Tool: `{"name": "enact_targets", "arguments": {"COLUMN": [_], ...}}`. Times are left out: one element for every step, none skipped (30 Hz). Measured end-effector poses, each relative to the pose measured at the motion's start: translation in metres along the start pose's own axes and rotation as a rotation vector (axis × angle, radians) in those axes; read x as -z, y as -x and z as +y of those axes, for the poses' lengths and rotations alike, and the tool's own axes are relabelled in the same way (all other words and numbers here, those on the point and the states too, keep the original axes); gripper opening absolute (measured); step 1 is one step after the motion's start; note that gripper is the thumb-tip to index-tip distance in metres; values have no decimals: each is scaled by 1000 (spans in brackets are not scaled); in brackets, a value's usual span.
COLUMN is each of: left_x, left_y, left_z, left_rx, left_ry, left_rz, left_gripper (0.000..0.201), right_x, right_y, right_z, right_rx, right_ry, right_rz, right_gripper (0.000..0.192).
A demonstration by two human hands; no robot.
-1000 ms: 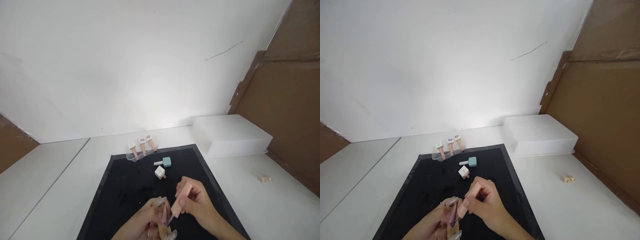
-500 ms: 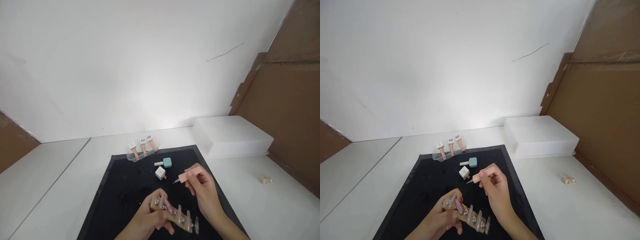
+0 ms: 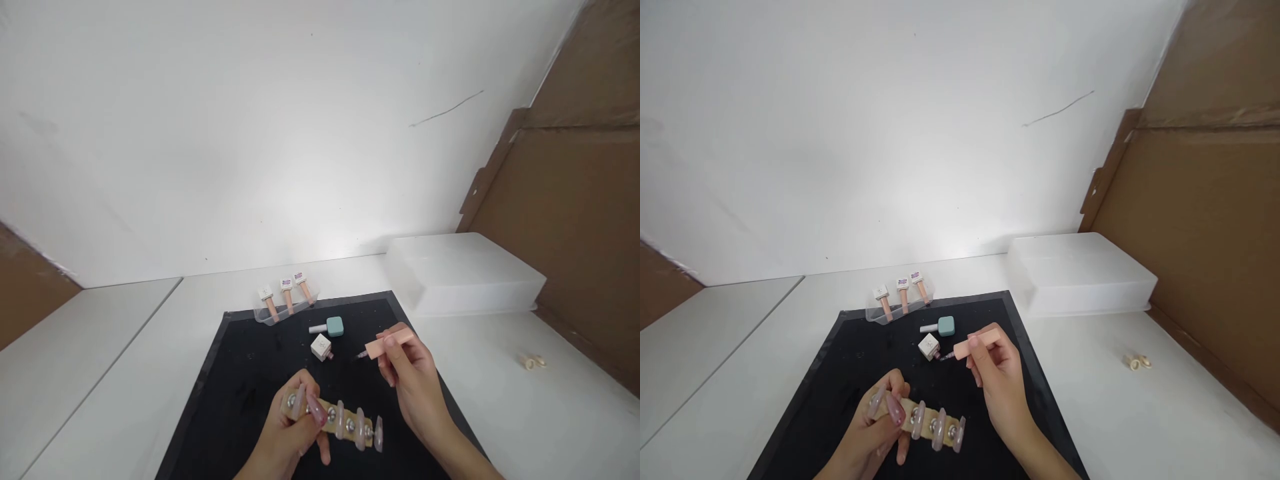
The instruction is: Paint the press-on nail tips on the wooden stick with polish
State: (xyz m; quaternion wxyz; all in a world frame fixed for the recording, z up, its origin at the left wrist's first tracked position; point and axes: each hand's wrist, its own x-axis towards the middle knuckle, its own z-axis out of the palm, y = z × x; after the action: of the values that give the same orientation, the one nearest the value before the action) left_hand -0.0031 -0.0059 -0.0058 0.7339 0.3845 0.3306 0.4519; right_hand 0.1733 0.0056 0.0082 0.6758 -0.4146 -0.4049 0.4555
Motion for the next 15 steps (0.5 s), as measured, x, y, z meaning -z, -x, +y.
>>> {"name": "enact_targets", "arguments": {"left_x": [-1,-1,-2,-2,-2,-2,-2,-1,0,0,1,1,2,3,3], "left_y": [0,1,1,1,1,1,1,1,0,-1,-1,-2,-3,-3,-3], "left_z": [1,1,1,1,1,1,0,0,-1,-2,-3,-3,-4,-4,-4], "left_rx": [3,6,10,14,19,21,20,16,11,7,7,7,11,14,16], "left_ry": [-5,-10,-14,-18,-20,-20,-21,-19,-18,-17,-18,-20,-23,-26,-32], "left_rz": [-7,-15,-22,-28,-33,-35,-36,-39,-43,-48,-52,-55,-55,-53,-47], "left_gripper": [36,36,36,36,36,37,38,38,39,39,38,38,37,37,37], "right_x": [0,0,-1,-1,-1,0,0,0,0,0,0,0,-1,-1,-1], "right_y": [0,0,0,0,0,0,0,0,0,0,0,0,0,0,0], "right_z": [0,0,0,0,0,0,0,0,0,0,-1,-1,-1,-1,-1], "right_rx": [-6,-10,-14,-18,-19,-20,-21,-24,-27,-29,-33,-36,-39,-43,-47], "right_ry": [-6,-13,-19,-20,-20,-18,-16,-16,-18,-23,-29,-34,-40,-45,-49], "right_rz": [-2,-5,-8,-10,-11,-10,-7,-5,-2,-1,0,0,-2,-3,-4], "right_gripper": [25,24,24,24,24,25,25,25,26,26,25,25,25,25,25]}}
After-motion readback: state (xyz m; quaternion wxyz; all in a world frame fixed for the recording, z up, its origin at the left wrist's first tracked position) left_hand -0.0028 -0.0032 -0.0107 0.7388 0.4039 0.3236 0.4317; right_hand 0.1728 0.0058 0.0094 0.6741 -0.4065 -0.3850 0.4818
